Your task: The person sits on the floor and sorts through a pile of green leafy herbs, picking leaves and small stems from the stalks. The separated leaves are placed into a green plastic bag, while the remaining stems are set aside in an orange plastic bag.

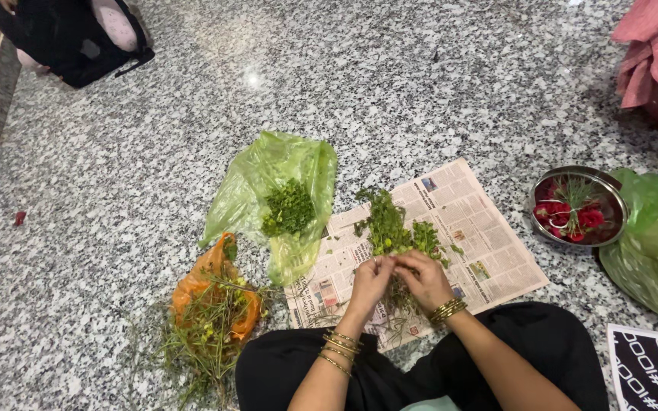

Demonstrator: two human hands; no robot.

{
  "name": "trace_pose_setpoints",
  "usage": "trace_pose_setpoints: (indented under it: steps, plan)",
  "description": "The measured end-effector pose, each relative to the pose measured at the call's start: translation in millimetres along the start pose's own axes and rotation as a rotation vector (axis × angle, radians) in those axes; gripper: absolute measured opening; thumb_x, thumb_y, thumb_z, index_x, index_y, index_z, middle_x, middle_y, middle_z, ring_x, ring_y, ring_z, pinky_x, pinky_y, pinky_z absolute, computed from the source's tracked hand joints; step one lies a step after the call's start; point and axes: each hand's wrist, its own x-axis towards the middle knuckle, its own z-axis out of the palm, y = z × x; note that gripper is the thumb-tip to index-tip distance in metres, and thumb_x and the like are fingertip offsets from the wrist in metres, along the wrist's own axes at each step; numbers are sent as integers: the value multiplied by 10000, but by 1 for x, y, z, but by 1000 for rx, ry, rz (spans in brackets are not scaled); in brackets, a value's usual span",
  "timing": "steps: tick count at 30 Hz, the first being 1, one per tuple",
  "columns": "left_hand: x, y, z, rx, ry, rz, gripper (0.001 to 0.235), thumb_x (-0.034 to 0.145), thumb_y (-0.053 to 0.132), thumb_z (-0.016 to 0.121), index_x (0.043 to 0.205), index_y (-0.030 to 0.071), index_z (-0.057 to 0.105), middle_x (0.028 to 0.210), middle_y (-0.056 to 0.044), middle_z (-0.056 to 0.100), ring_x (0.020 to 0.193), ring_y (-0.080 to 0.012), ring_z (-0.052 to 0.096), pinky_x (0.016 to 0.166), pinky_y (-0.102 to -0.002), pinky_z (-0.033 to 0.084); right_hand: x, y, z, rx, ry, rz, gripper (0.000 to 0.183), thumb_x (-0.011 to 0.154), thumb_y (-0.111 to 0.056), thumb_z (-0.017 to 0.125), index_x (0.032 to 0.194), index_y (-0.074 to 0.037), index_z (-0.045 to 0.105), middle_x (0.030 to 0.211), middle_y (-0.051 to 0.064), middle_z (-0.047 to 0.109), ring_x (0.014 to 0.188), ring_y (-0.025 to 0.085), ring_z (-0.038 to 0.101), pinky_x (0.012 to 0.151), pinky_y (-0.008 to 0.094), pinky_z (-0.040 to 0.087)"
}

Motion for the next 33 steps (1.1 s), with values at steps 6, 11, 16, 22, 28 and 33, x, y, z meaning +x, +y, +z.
trace_pose_setpoints:
  steps: [6, 11, 16, 22, 28, 33]
  plan:
    - [2, -2, 2, 186, 82, 169, 362, 1016, 322, 592, 871, 26, 740, 628, -48, 643, 558, -126, 555, 553, -324, 452, -8, -20, -1, -242, 91, -235, 131, 870, -55, 674, 983, -24, 731, 944, 105, 675, 799, 276, 684, 698, 378, 566]
    - [5, -10, 6, 238, 145, 227, 365, 1032, 289, 577, 855, 0, 711, 594, -87, 582, 536, -150, 520, 551, -340, 435, -6, -30, -2, -521, 184, -377, 79, 864, -40, 649, 915, -58, 706, 933, 80, 659, 780, 276, 691, 647, 399, 577]
    - [5, -10, 6, 124, 119, 218, 367, 1067, 273, 550, 846, 30, 712, 595, -33, 538, 545, -107, 465, 515, -308, 395, -4, -23, 4, -342, 255, -384, 89, 881, -44, 608, 909, -53, 693, 974, 89, 693, 708, 263, 691, 596, 358, 566]
    - [5, -10, 7, -338, -79, -41, 330, 1084, 274, 491, 817, 98, 571, 613, 58, 492, 499, -59, 435, 460, -216, 400, 0, -2, 11, -168, 201, -245, 147, 971, -36, 560, 866, -62, 660, 805, 60, 679, 602, 189, 646, 553, 321, 541]
    - [-2, -7, 9, -496, -153, -20, 313, 1114, 268, 479, 892, 84, 600, 619, 45, 463, 503, -66, 428, 480, -234, 404, -6, -23, 1, -290, 222, -205, 119, 966, -60, 568, 883, -44, 653, 786, 95, 650, 590, 242, 617, 541, 371, 503]
    - [-6, -1, 11, -581, -139, -31, 256, 1089, 266, 480, 1080, 61, 635, 670, 53, 489, 551, -67, 452, 500, -238, 406, -11, -41, -8, -218, 228, -285, 102, 955, -20, 508, 928, -13, 606, 857, 164, 622, 775, 354, 631, 698, 438, 510]
